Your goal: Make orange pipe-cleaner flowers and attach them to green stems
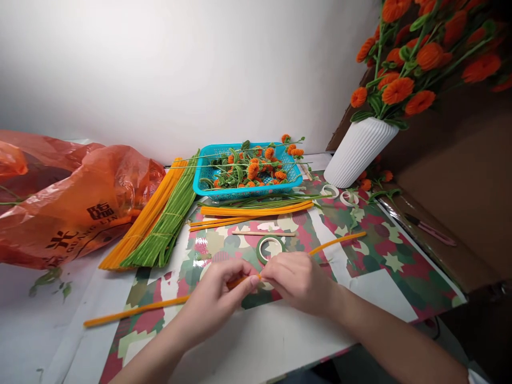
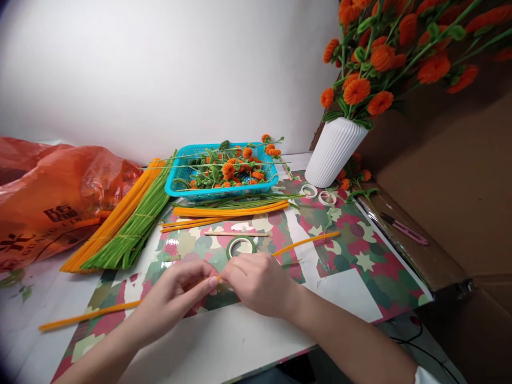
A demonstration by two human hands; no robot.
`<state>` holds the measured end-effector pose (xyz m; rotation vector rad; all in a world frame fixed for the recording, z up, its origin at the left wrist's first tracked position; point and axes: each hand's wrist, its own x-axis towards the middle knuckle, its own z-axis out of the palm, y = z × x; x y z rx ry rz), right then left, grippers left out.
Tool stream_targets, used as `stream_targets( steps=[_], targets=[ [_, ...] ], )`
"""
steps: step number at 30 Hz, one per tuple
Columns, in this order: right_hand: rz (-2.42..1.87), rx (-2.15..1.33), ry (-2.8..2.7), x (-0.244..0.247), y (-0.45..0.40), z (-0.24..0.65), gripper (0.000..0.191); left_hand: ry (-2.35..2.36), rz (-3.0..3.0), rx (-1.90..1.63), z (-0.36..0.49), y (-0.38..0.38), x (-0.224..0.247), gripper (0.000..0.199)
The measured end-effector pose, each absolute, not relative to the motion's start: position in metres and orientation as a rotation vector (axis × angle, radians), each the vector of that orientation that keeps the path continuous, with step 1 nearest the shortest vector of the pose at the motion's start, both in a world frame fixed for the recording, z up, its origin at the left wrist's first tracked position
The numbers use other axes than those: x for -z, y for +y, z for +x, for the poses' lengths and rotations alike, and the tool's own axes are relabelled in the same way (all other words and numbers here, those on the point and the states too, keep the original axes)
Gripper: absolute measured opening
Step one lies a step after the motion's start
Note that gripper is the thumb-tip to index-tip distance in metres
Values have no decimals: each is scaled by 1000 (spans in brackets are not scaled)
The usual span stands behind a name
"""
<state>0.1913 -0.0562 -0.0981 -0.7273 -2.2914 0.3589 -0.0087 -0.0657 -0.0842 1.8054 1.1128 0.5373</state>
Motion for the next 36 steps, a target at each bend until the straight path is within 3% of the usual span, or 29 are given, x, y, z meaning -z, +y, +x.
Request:
stream_targets(
  steps=[3,8,14,18,24,29,31,36],
  targets=[
    [-732,-454,-2284,98,-55,191,20,1055,1643,-434,-12,-63,83,30],
    [-1008,-1100,-2085,84,-54,194,12,983,2445,-859,-17,-63,90,7],
    [-1077,-1770,-1767,78,-53,197,14,763,2897,-995,-18,-62,89,15],
    [-1073,-1873,-1666,79,-51,196,13,807,2833,-985,-16,-65,93,13],
    [-1059,-1593,-1818,85,-55,194,13,984,2318,-995,-9,-74,92,12],
    [-709,-581,-2185,97,-55,191,18,1110,1358,-620,-7,-69,86,28],
    [-611,-327,-2267,100,-54,190,24,1082,1124,-508,-7,-66,87,30],
    [-675,-442,-2201,98,-52,190,19,1138,1395,-559,-10,-64,81,27]
  ],
)
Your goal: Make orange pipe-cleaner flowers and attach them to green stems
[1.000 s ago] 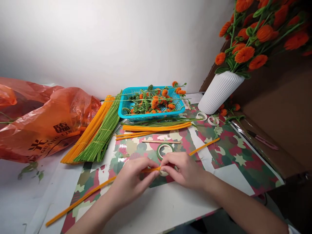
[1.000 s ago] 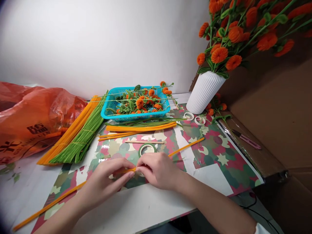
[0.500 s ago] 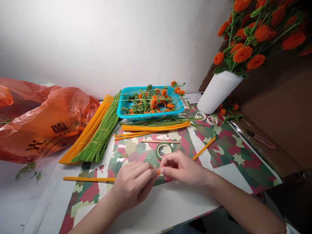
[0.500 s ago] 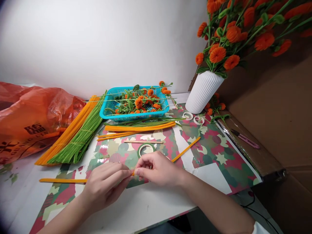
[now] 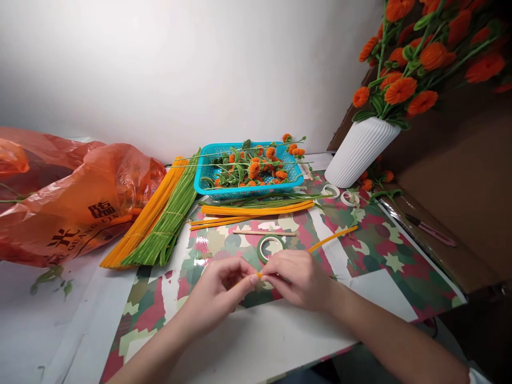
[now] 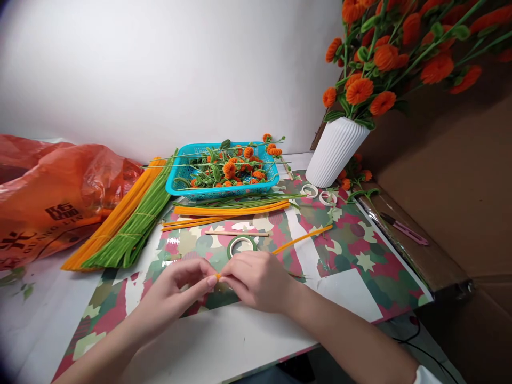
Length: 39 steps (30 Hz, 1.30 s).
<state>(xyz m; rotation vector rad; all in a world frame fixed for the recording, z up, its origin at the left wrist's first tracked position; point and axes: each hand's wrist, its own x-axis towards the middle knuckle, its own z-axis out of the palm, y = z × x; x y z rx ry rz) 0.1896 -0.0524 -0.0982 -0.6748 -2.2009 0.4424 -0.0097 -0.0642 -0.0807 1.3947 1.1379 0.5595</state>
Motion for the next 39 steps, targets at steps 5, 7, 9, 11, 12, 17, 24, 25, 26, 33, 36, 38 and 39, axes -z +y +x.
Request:
stream_targets(
  steps=[5,7,9,11,12,17,24,25,26,33,36,38,39],
  targets=[
    [-666,-542,-2185,96,-54,190,17,1108,1839,-648,-13,-66,75,27],
    [-672,-593,-2185,94,-55,191,16,1080,1975,-676,-14,-65,77,25],
    [-746,-762,-2145,89,-55,194,14,1029,2192,-772,-16,-65,80,19],
    [-859,-1013,-2108,82,-54,197,17,956,2443,-889,-17,-64,83,14],
    [-907,-1130,-2096,79,-54,199,19,922,2562,-929,-17,-64,85,12],
    [-1001,-1491,-2067,69,-51,205,16,800,2940,-956,-18,-65,87,12],
    [-1045,-1500,-2130,70,-50,202,11,812,2937,-807,-17,-62,90,18],
    [-1057,-1476,-2150,70,-50,201,10,826,2914,-773,-17,-61,91,20],
    [-1066,-1458,-2168,70,-50,200,10,831,2898,-746,-17,-60,92,22],
    [-1011,-1250,-2231,74,-52,198,8,860,2750,-790,-15,-64,93,25],
    [-899,-1052,-2259,80,-52,196,11,930,2500,-844,-13,-67,89,20],
    [-792,-819,-2308,85,-51,195,15,976,2293,-795,-12,-68,84,20],
    [-750,-696,-2334,88,-51,194,18,1001,2203,-750,-12,-68,83,21]
  ],
)
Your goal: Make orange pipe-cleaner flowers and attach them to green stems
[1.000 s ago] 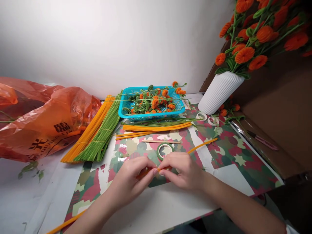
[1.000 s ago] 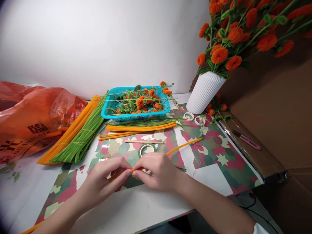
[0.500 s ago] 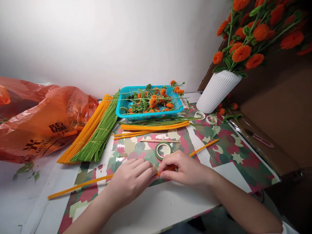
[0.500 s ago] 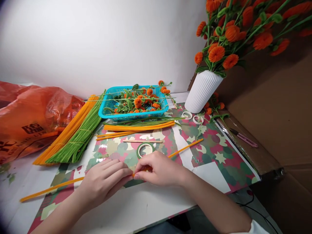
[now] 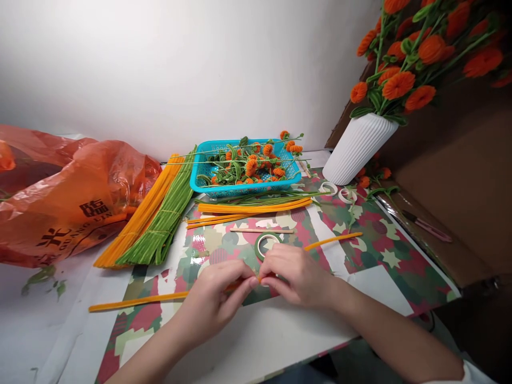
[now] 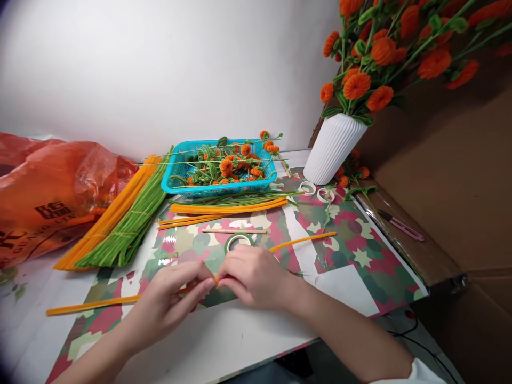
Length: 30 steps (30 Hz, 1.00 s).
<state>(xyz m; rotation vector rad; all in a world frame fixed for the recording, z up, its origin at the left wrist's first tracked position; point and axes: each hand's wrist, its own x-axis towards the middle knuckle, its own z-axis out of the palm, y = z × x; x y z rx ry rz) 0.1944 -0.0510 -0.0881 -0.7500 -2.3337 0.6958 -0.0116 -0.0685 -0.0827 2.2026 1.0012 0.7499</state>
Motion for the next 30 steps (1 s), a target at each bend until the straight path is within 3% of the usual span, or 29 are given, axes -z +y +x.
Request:
stream_targets(
  steps=[3,8,16,30],
  targets=[
    [-720,-511,-2379,94,-50,193,22,1063,2066,-640,-11,-68,79,24],
    [-860,-755,-2309,89,-51,193,13,1022,2311,-746,-14,-67,79,9],
    [-945,-1001,-2335,80,-53,193,9,1018,2639,-900,-14,-68,84,13],
    [-884,-1047,-2574,76,-54,195,10,858,2295,-612,-15,-66,89,19]
  ],
)
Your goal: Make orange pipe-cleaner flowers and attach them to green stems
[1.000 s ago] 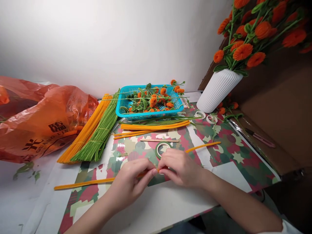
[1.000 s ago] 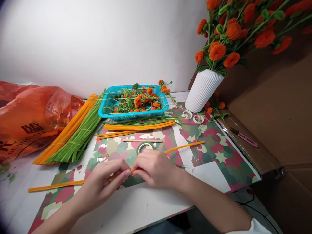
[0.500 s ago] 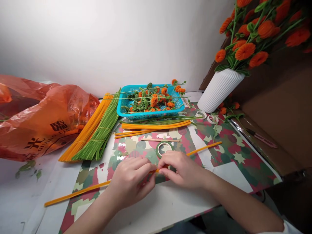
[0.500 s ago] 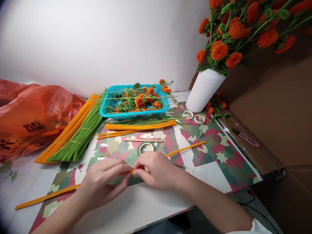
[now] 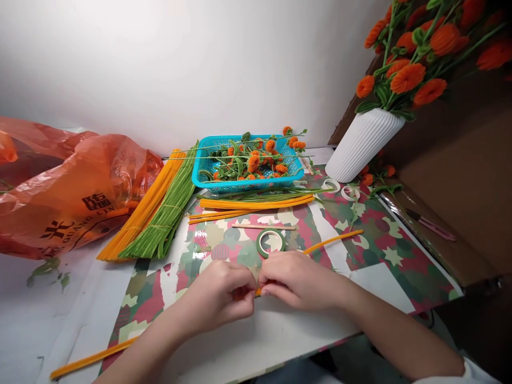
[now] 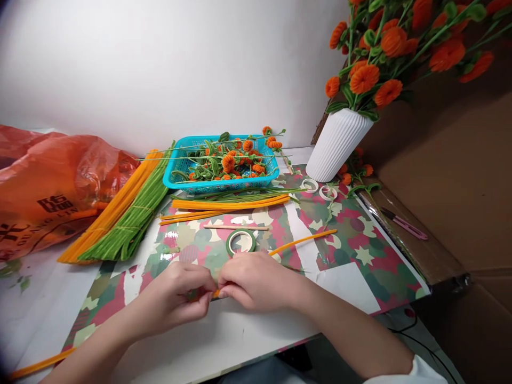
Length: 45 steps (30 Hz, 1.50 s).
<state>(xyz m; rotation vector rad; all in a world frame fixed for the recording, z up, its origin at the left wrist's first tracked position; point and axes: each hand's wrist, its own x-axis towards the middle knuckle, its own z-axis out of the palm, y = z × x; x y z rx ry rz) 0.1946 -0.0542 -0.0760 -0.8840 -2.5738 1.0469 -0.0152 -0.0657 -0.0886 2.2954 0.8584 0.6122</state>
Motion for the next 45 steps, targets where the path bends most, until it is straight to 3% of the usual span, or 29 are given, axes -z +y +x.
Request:
stream_targets(
  steps=[19,24,29,33,45],
  targets=[
    [-666,-622,-2558,86,-52,196,25,929,1300,-307,-13,-57,90,11],
    [-702,-686,-2513,85,-51,196,21,987,1454,-343,-20,-56,82,24],
    [-788,-778,-2503,84,-52,196,15,942,2132,-593,-22,-62,83,8],
    [-889,-865,-2504,82,-53,196,12,893,2463,-754,-21,-64,89,10],
    [-798,-830,-2373,85,-52,195,11,922,2354,-785,-22,-64,85,13]
  ],
)
